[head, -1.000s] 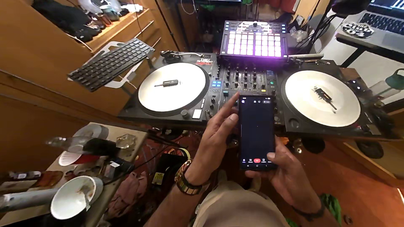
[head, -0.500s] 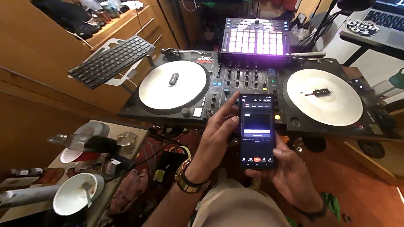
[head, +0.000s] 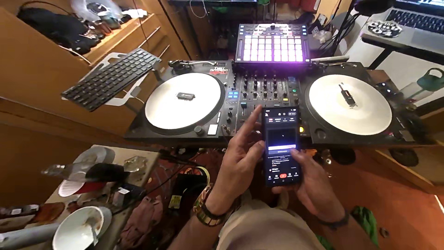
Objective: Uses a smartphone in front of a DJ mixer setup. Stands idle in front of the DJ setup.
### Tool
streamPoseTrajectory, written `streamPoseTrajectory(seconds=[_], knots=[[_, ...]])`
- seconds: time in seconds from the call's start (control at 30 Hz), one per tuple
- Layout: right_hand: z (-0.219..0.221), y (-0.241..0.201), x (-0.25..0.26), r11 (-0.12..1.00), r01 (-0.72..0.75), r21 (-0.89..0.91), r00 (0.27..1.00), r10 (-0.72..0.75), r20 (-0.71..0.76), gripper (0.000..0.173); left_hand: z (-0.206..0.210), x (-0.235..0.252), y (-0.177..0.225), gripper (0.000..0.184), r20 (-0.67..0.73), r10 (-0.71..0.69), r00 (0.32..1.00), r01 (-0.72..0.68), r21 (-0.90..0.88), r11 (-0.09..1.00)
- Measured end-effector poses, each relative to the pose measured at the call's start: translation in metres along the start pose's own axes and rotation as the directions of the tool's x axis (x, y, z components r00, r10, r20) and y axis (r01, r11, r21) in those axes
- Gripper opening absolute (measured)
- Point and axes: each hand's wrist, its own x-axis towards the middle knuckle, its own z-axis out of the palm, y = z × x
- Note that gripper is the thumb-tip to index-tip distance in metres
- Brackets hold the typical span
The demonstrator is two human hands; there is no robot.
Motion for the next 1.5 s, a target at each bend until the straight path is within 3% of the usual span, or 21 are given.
streamPoseTrajectory(seconds=[0.27,0.43,0.8,1.07,1.5], knots=[[-0.012,0.002,0.000,0.995,0.035,0.097,0.989,-0.049,0.138,0.057,-0.002,0.007,0.001,0.061,-0.003,-0.012,1.000,0.012,0.003,1.000],[-0.008,-0.003,-0.002,0.995,0.038,0.091,0.988,-0.052,0.148,0.067,-0.005,0.012,0.002,0.058,-0.034,-0.025,0.999,0.025,-0.005,1.000],[-0.010,0.000,0.001,0.995,0.018,0.094,0.973,-0.039,0.228,0.068,-0.004,0.023,0.006,0.048,-0.214,-0.018,0.977,0.055,0.165,0.985],[-0.008,-0.001,0.005,0.995,0.046,0.083,0.959,-0.068,0.276,0.075,0.002,0.030,0.002,0.045,-0.299,0.003,0.954,0.039,0.136,0.990],[-0.008,0.002,0.005,0.996,0.012,0.088,0.964,-0.035,0.263,0.073,0.001,0.027,0.002,0.048,-0.303,-0.030,0.952,0.071,0.124,0.990]])
